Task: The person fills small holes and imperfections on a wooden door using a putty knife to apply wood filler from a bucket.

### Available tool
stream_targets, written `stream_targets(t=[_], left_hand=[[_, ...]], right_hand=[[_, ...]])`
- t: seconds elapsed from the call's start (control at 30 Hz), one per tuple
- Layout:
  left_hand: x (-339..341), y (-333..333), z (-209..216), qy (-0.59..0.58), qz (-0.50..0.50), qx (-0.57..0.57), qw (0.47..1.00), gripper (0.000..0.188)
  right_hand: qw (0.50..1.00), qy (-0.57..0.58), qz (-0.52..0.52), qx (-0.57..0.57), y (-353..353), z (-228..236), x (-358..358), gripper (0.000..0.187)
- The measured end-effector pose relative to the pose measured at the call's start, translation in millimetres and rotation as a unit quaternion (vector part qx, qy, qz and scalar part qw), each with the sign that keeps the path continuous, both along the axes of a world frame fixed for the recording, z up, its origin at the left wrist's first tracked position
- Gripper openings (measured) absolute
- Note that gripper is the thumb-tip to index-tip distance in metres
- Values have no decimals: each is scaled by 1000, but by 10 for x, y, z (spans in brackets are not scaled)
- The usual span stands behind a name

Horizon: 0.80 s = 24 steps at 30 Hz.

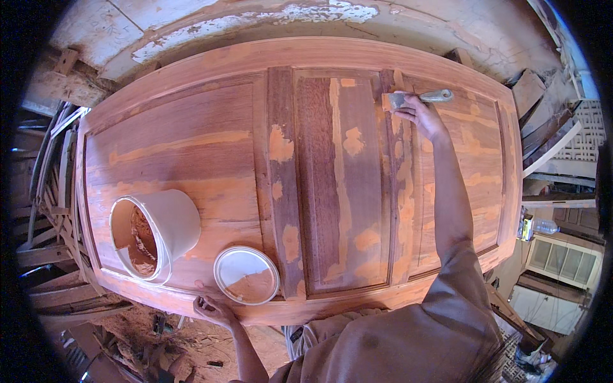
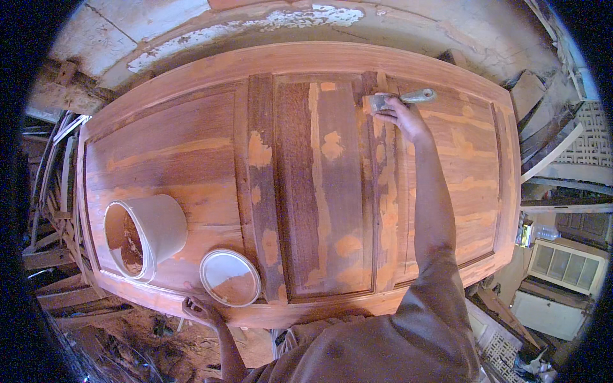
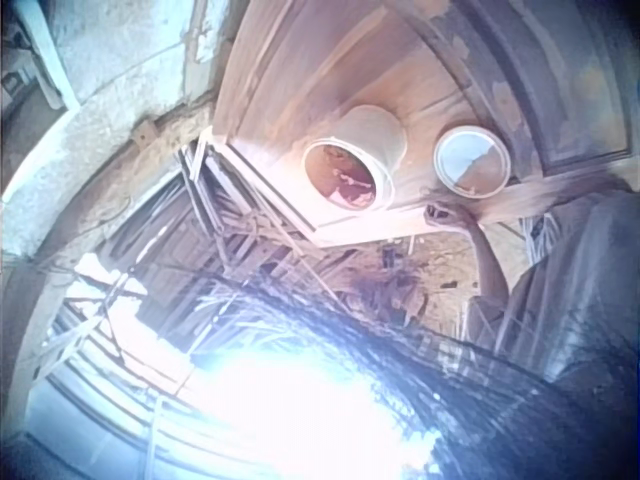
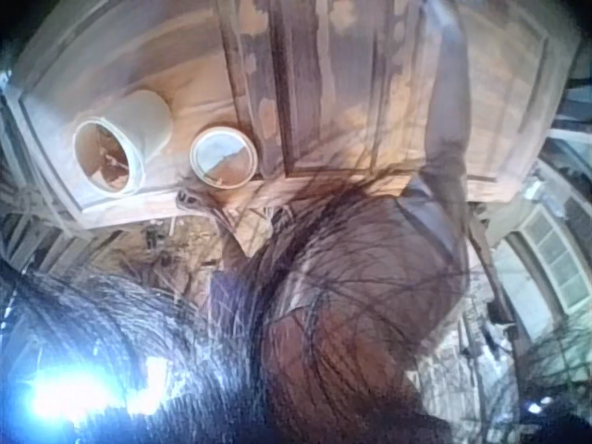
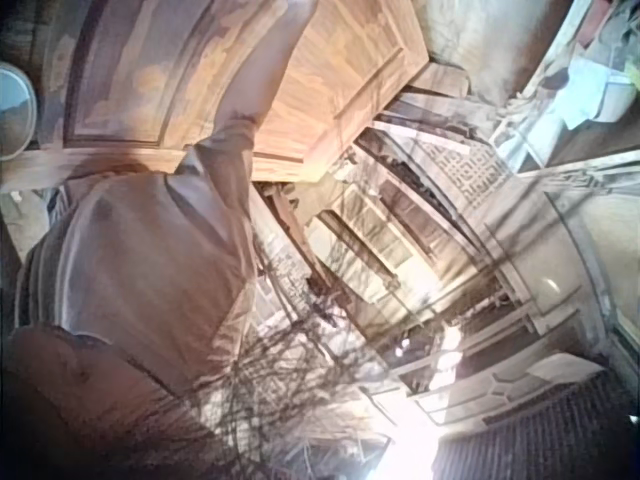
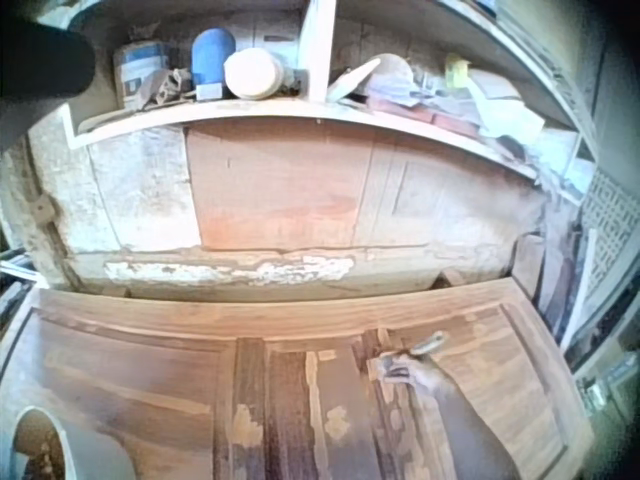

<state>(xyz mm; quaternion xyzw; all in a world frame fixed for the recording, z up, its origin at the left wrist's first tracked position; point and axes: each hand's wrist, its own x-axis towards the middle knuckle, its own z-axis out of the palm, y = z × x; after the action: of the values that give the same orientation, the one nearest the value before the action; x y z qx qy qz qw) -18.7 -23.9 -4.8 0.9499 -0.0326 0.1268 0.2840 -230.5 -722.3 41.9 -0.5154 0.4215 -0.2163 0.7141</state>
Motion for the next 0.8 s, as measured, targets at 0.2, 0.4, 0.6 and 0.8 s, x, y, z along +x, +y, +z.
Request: stream_targets(t=[0.2, 0.4, 0.6, 0.8], left_hand=[[-5, 5, -9, -1, 0, -15, 1000, 42], [-7, -17, 9, 5, 1, -23, 1000, 40], [-6, -81, 27, 16, 17, -30, 999, 42], [34, 39, -55, -1, -10, -17, 1000, 46]], right_hand=[[972, 141, 27, -184, -53, -160, 196, 25], [757, 488, 211, -380, -60, -21, 610, 30], [874, 307, 137, -350, 6, -179, 560, 34], [997, -16, 6, 72, -84, -139, 176, 26]])
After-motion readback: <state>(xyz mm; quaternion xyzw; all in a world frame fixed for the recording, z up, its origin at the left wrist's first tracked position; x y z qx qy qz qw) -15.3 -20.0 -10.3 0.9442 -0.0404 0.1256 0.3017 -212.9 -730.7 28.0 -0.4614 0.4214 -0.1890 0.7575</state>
